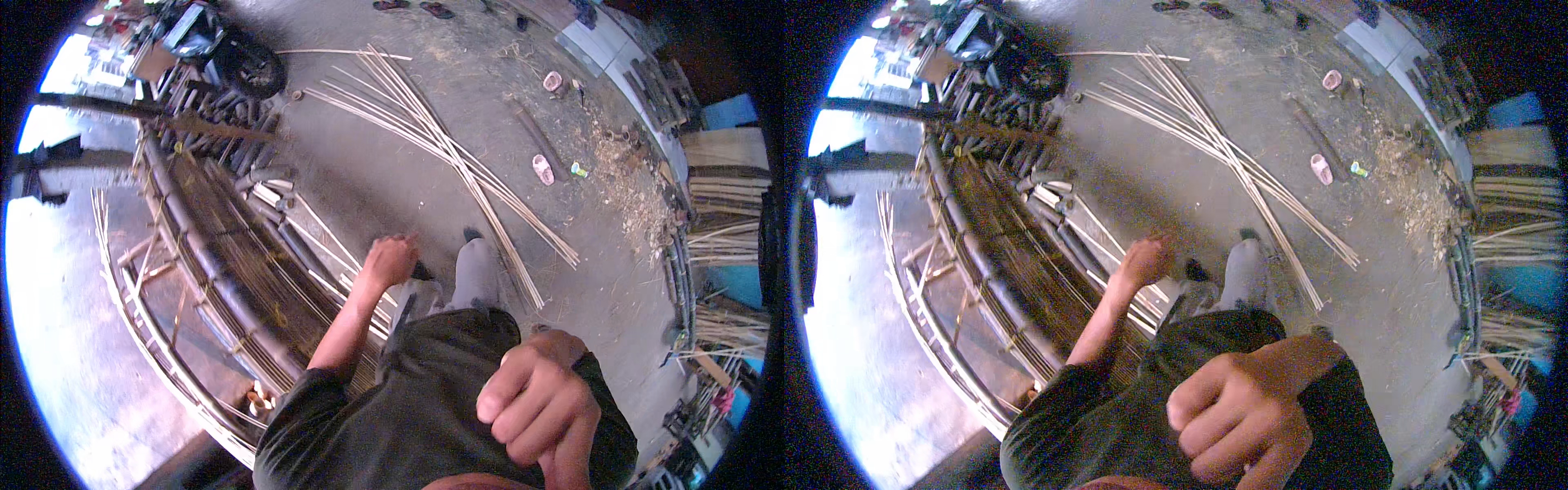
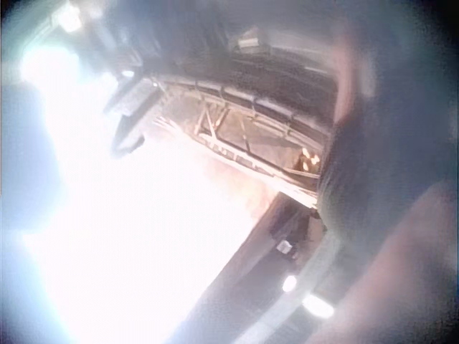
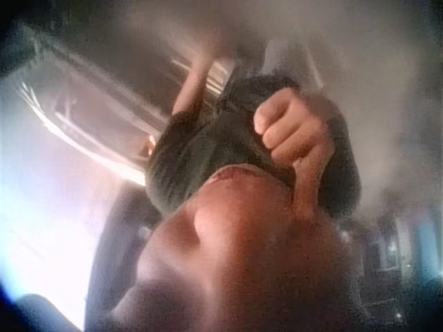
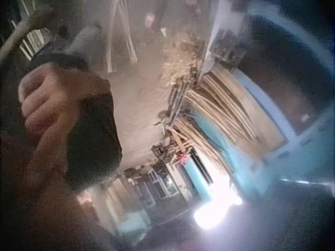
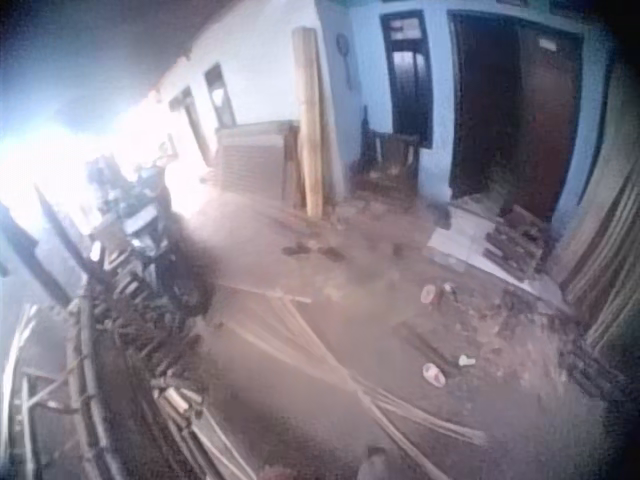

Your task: The person repeatedly picks up thin bamboo sticks from the floor and ties them to a horizontal bamboo rack using yellow string. The person walks along the rack, securing each stick in place.

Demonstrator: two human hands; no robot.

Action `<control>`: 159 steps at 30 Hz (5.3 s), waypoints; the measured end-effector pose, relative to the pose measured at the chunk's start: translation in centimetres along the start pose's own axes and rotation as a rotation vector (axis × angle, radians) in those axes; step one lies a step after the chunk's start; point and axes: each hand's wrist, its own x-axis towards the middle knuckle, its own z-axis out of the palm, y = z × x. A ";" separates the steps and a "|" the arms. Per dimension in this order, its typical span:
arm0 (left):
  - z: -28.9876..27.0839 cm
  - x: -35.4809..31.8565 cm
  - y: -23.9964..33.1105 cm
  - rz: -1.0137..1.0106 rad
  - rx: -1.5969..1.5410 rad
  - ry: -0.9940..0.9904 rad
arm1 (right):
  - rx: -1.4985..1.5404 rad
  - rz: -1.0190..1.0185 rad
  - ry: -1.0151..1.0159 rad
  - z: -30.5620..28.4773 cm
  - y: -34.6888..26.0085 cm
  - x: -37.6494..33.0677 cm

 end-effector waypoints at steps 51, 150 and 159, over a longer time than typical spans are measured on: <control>16.0 22.5 -9.2 -0.741 -1.179 0.468 | -0.869 0.835 0.428 -37.1 39.9 -19.2; 30.6 25.2 -7.9 -1.175 -0.572 -0.332 | -1.464 1.997 0.244 -56.9 50.1 -84.7; 33.7 16.7 -9.2 -1.308 -1.131 0.122 | -1.535 1.356 0.840 -51.7 40.5 -64.5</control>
